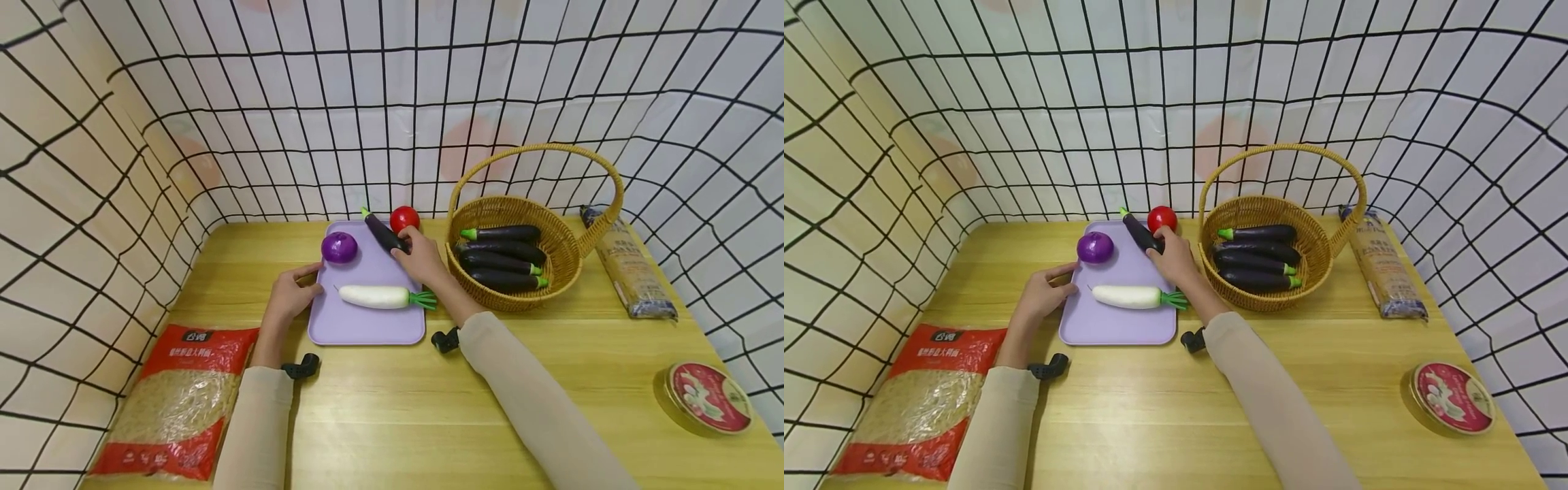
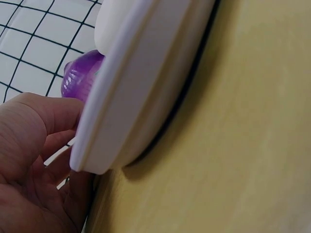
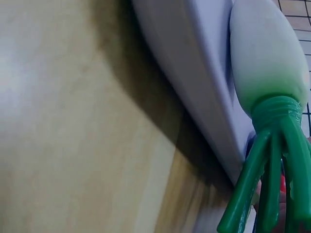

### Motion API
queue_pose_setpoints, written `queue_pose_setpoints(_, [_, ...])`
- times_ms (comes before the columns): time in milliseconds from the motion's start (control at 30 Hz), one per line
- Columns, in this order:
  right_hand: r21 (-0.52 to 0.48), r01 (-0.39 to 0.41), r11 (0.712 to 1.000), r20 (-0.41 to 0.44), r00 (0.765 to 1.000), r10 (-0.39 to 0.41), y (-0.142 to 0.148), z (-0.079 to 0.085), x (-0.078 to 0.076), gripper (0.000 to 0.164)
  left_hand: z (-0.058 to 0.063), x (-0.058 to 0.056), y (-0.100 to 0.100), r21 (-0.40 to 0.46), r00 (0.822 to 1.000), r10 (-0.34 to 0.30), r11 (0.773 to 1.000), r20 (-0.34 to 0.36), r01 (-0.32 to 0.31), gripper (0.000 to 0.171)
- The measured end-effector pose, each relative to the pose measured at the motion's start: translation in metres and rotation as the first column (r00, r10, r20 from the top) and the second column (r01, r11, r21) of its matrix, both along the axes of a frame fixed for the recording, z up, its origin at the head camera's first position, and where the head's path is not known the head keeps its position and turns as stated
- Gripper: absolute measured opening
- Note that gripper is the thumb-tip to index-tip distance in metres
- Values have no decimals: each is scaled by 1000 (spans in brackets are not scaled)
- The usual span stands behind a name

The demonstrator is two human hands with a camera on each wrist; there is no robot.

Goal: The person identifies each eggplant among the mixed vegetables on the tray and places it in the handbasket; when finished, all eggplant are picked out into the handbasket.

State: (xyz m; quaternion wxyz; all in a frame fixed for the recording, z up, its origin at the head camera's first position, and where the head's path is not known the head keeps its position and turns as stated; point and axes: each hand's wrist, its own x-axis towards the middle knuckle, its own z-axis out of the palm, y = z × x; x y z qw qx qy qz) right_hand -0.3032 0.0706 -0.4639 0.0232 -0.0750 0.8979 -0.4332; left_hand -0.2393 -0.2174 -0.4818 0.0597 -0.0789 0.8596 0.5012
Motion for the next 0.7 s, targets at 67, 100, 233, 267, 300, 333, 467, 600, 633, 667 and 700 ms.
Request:
queue_pose_setpoints(67, [3,2,1000,-1,1000,-2,0,0,-1,36,0,0,0,5,1000,3,1000,2,-3,56])
queue_pose_setpoints(100, [-1,2,1000,-5,1000,-2,0,-1,-1,35,0,0,0,5,1000,4,1000,3,-4,56])
queue_pose_setpoints(233, [-11,-8,1000,-20,1000,8,1,-2,-1,34,-1,0,-1,8,1000,3,1000,4,-3,55])
queue_pose_setpoints(267, [-14,-12,1000,-22,1000,11,1,-2,0,35,-2,-1,0,10,1000,2,1000,5,-2,55])
queue_pose_setpoints(300, [-13,-18,1000,-25,1000,17,2,-2,1,36,-2,-1,0,10,1000,2,1000,6,-2,55])
queue_pose_setpoints(333, [-12,-23,1000,-28,999,23,2,-2,2,37,-2,-1,1,10,1000,1,1000,6,-1,55])
queue_pose_setpoints(467, [4,-35,999,-32,999,35,4,3,9,44,-1,0,1,13,1000,1,1000,0,-1,55])
queue_pose_setpoints(600, [38,-28,999,-24,999,29,7,15,20,49,0,0,0,14,1000,5,1000,2,-5,55])
queue_pose_setpoints(633, [45,-26,999,-23,999,27,9,19,23,49,0,0,0,16,1000,8,1000,5,-8,55])
queue_pose_setpoints(667, [47,-27,999,-22,999,28,10,23,26,49,0,-1,0,18,1000,8,1000,8,-8,55])
queue_pose_setpoints(700, [43,-30,999,-22,999,31,12,27,29,49,0,-1,0,22,1000,11,1000,11,-11,55])
